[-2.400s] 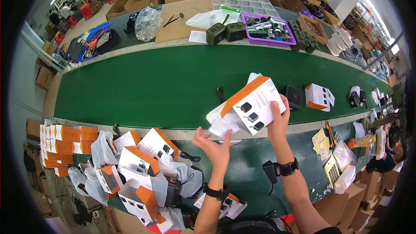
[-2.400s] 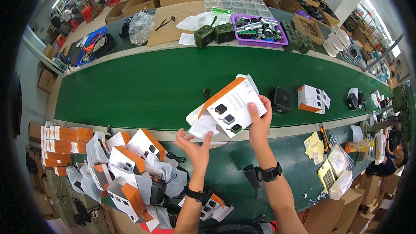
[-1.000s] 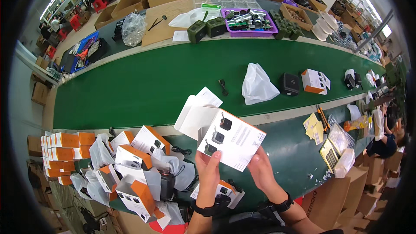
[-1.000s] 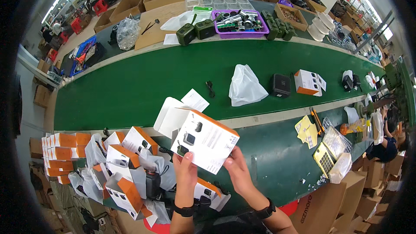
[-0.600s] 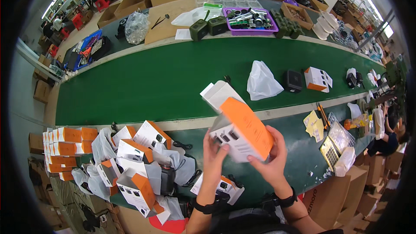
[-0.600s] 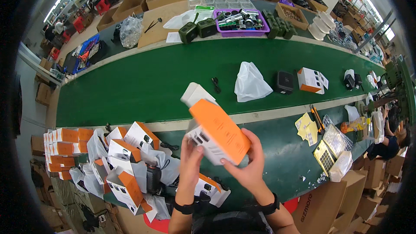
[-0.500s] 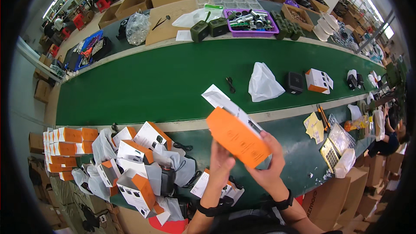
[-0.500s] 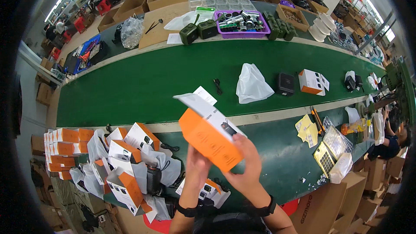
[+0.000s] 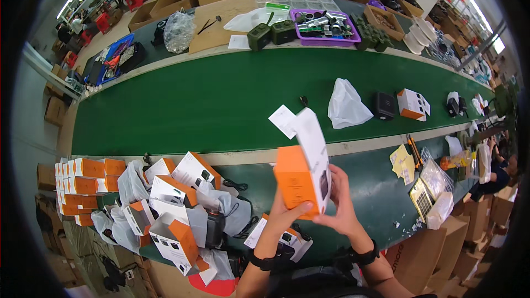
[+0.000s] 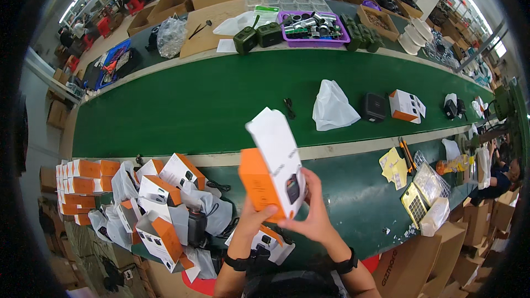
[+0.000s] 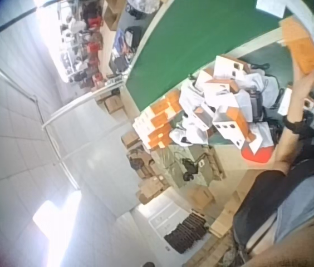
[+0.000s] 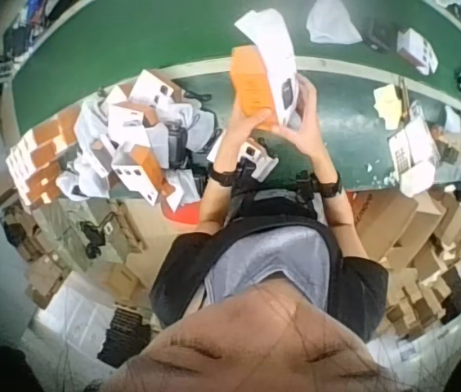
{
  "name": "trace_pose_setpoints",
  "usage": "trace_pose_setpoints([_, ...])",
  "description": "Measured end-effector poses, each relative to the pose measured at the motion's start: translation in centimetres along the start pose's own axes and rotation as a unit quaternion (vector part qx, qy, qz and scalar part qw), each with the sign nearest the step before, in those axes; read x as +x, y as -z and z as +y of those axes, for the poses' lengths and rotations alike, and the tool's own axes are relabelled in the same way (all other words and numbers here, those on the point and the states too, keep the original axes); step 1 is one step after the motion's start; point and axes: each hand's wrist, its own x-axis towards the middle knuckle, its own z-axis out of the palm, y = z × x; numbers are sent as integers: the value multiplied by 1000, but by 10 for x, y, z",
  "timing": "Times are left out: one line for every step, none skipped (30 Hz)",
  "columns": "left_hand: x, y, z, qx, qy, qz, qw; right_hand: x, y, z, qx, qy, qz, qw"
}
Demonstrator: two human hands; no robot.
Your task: Packing electronic components and chargers into boxes at a manufacturing facility.
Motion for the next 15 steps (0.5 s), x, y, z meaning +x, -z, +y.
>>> trace_pose_setpoints([2, -5, 0, 41, -3, 22, 999, 6, -1, 1, -9, -36, 12, 999])
trace_pose_setpoints([6, -1, -5, 162, -23, 26, 986, 13, 6, 7, -37, -36, 59, 997])
trace_pose_setpoints([10, 4, -11, 281, -42, 30, 958, 24, 17, 22, -66, -36, 105, 992])
trace_pose_setpoints([11, 4, -13, 279, -41, 25, 959, 40, 42, 40, -130, 10, 131, 983])
trace_pose_setpoints([8, 7, -15, 269, -17, 31, 962, 60, 61, 57, -191, 53, 154, 968])
trace_pose_setpoints([9, 10, -17, 257, 6, 32, 966, 80, 71, 61, -177, 46, 166, 969])
trace_pose_setpoints([6, 16, -19, 259, 7, 32, 965, 100, 75, 63, -157, 38, 175, 971])
trace_pose_setpoints([3, 21, -21, 218, 26, 59, 974, 117, 77, 60, -309, 40, 175, 934])
trace_pose_setpoints([2, 25, -23, 177, 46, 87, 979, 133, 78, 57, -453, 40, 170, 874])
trace_pose_setpoints([2, 24, -23, 170, 41, 98, 980, 147, 83, 60, -473, 37, 179, 862])
trace_pose_setpoints([3, 26, -24, 171, 43, 93, 980, 164, 87, 64, -497, 105, 222, 832])
trace_pose_setpoints([5, 28, -26, 156, 41, 84, 983, 176, 98, 62, -467, 111, 212, 851])
trace_pose_setpoints([7, 31, -26, 142, 39, 75, 986, 189, 107, 60, -435, 117, 201, 870])
trace_pose_setpoints([10, 27, -22, 151, 45, 79, 984, 197, 122, 62, -440, 114, 210, 866])
trace_pose_setpoints([13, 28, -21, 150, 49, 67, 985, 203, 141, 68, -493, 89, 262, 825])
